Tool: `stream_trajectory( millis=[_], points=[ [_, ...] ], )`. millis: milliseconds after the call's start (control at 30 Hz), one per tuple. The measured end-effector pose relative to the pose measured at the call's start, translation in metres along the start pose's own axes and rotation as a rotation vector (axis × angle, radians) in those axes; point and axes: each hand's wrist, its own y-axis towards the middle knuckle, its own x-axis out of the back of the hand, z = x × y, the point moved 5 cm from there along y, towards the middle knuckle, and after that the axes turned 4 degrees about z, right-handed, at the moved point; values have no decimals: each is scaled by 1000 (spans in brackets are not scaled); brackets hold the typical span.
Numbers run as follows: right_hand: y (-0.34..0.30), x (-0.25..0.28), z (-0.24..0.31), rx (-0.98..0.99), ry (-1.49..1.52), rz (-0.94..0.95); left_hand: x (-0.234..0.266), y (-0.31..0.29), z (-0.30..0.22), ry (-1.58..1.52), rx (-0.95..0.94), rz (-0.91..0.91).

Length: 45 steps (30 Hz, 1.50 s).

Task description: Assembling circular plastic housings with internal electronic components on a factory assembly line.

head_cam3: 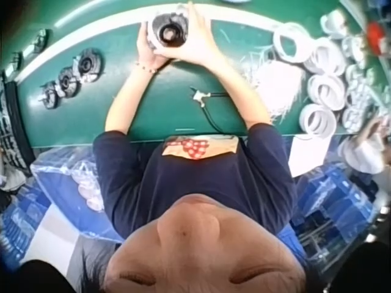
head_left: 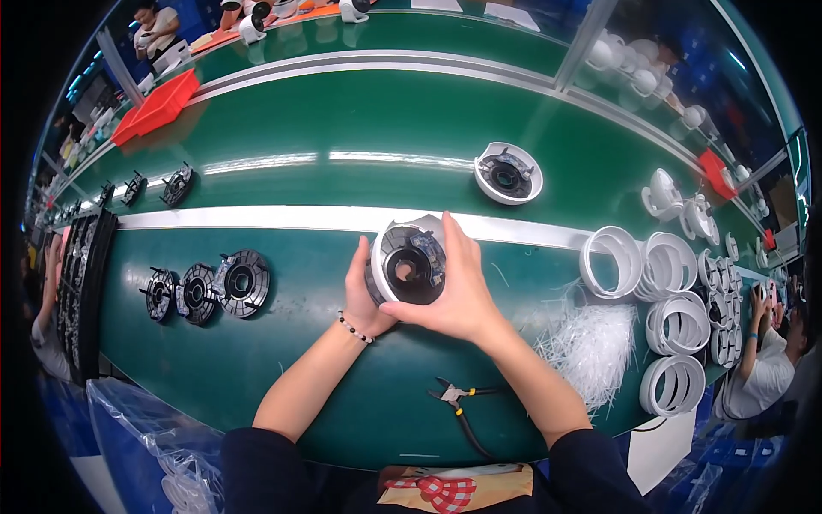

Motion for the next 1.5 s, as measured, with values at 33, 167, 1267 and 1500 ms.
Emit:
stream_trajectory(
  millis=[33,167,1267,1500],
  points=[
    [0,0,0,-2,2,2,3,0,0,1,-6,-26],
    [4,3,-2,115,5,57,-1,1,-2,-10,-6,-41],
    [2,-4,6,191,-63,10,-5,-3,-4,-36,22,70],
    [-5,9,-30,221,-68,-263,-15,37,-6,64,-7,-20]
  ],
)
